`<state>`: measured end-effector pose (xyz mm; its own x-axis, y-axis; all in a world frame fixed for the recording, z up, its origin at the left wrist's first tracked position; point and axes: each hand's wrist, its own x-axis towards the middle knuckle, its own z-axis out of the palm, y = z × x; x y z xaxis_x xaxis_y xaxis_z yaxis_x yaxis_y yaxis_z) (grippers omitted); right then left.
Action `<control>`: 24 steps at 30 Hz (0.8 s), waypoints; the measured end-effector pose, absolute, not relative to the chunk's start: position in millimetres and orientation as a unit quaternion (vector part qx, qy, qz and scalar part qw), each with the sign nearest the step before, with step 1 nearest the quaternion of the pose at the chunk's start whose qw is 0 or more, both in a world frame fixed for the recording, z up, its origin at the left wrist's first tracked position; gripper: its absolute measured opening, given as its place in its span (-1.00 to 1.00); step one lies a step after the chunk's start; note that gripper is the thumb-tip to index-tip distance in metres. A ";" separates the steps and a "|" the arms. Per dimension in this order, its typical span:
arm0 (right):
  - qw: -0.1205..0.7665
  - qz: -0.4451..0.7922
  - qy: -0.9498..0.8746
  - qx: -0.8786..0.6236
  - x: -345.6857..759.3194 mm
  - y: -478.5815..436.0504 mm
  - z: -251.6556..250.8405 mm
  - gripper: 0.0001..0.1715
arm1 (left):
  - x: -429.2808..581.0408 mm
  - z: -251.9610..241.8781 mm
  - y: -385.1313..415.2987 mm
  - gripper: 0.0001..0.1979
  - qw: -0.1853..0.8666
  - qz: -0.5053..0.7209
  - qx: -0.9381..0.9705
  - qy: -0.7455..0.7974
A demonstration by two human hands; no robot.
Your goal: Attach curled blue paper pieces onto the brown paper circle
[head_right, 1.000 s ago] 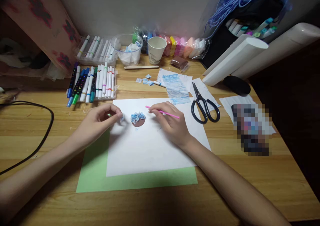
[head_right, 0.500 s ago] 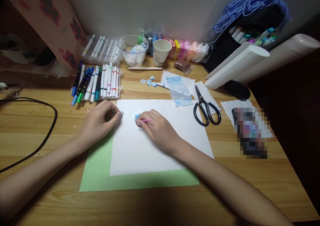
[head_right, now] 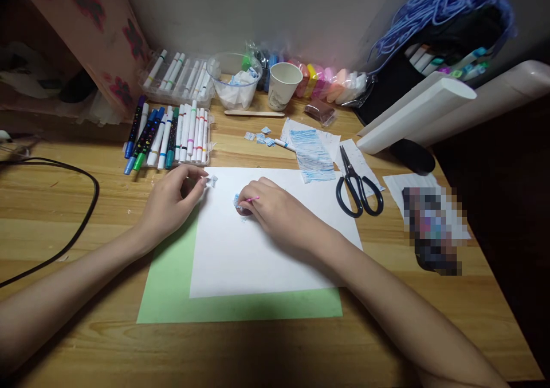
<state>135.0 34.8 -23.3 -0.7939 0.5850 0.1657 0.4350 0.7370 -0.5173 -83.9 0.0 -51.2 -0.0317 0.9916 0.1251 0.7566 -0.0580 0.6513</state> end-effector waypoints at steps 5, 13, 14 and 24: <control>0.156 0.217 -0.915 -0.302 129.0 36.5 -21.9 -0.80 | -82.8 -50.8 -0.3 -0.88 0.189 0.295 0.664 0.660; 0.248 0.128 -0.899 -0.338 122.7 33.2 -35.9 -0.77 | -82.5 -48.4 -3.3 -0.92 0.156 0.313 0.690 0.633; 0.256 0.125 -0.897 -0.338 122.9 32.9 -36.8 -0.77 | -82.1 -47.5 -4.4 -0.93 0.151 0.314 0.700 0.624; 0.293 0.212 -0.885 -0.292 138.9 21.5 -26.5 -0.85 | -77.0 -44.9 -11.1 -0.89 0.148 0.289 0.778 0.538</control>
